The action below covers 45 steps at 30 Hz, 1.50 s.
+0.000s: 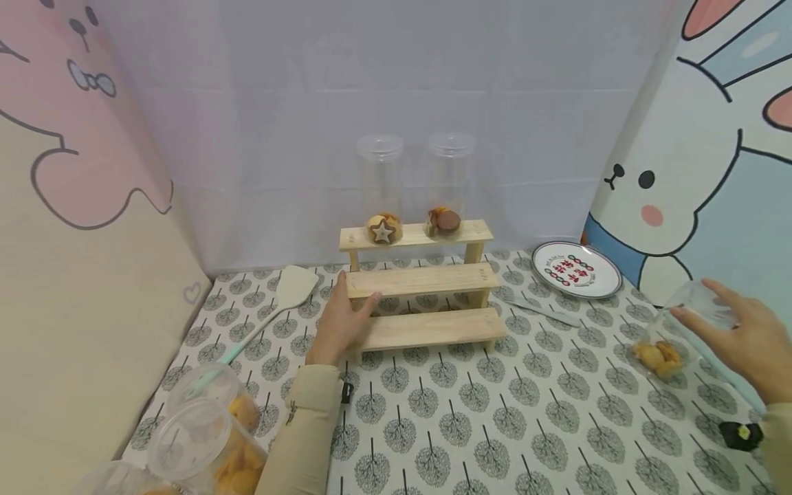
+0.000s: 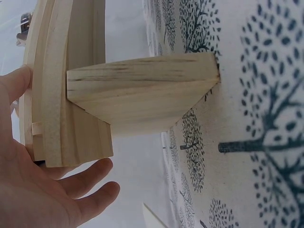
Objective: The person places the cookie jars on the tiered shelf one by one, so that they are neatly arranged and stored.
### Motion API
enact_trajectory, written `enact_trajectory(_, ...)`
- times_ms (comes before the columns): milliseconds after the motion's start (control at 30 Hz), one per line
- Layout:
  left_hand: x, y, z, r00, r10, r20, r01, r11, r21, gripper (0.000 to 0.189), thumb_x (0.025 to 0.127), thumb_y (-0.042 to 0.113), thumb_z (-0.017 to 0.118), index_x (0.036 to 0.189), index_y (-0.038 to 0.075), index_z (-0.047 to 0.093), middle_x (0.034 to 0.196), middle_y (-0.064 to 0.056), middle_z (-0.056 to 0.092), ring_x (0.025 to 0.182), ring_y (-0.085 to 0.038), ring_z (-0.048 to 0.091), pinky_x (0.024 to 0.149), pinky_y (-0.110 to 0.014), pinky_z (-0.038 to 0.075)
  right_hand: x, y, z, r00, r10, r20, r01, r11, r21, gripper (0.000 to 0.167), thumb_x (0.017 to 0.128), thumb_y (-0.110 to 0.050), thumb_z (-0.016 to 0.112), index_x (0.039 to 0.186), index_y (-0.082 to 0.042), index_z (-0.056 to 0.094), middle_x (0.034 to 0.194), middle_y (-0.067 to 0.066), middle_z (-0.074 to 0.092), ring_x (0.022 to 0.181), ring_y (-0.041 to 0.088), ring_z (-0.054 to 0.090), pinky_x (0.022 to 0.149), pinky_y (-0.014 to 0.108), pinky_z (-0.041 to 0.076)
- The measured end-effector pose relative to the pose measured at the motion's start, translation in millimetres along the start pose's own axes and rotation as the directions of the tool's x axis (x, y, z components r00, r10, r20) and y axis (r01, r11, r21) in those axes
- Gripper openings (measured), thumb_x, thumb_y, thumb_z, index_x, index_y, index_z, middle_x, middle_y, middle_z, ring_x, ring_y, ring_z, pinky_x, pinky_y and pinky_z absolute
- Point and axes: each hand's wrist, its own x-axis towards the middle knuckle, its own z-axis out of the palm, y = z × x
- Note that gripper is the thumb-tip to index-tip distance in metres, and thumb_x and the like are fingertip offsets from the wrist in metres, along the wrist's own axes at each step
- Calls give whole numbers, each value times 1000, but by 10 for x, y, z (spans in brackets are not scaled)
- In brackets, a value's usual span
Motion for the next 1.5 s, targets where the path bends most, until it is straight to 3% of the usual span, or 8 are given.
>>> enact_trajectory(633, 0, -13, -13, 1000, 8, 5, -8, 1000, 19, 109, 87, 75, 52, 161, 17, -2, 165, -18, 14, 149, -39, 22, 120, -58, 21, -10, -48, -29, 999, 35, 14, -34, 999, -11, 90, 96, -52, 59, 158, -2, 17, 147, 46, 24, 126, 67, 27, 92, 82, 27)
enact_trajectory(900, 5, -12, -10, 1000, 18, 3, -18, 1000, 12, 110, 87, 75, 52, 161, 15, -1, 165, -18, 13, 149, -40, 21, 121, -57, 20, 74, -161, -81, 1000, -24, 0, 24, 1000, -10, 87, 95, -50, 60, 157, -3, 21, 147, 45, 27, 125, 66, 29, 94, 81, 26)
enact_trajectory(1133, 0, -18, -6, 1000, 15, 3, -15, 1000, 6, 109, 87, 74, 52, 161, 15, -1, 165, -18, 13, 150, -39, 20, 121, -56, 19, 181, -483, -180, 996, -90, 10, 89, 996, 30, 85, 94, -51, 61, 158, -10, 25, 148, 40, 32, 132, 63, 27, 99, 79, 24)
enact_trajectory(1367, 8, -9, -14, 1000, 21, -1, -21, 1000, 8, 108, 88, 73, 52, 161, 14, -2, 166, -17, 13, 150, -37, 20, 122, -54, 19, 341, -982, -229, 986, -168, 7, 166, 982, 89, 81, 91, -54, 65, 157, -20, 33, 143, 39, 41, 125, 60, 36, 93, 75, 32)
enact_trajectory(1500, 8, -15, -12, 1000, 29, -8, -29, 1000, 4, 108, 88, 73, 53, 161, 14, -1, 165, -18, 15, 149, -38, 21, 121, -55, 20, 436, -1283, -245, 978, -205, 45, 198, 970, 139, 79, 91, -57, 64, 157, -28, 32, 149, 36, 37, 131, 60, 33, 96, 77, 29)
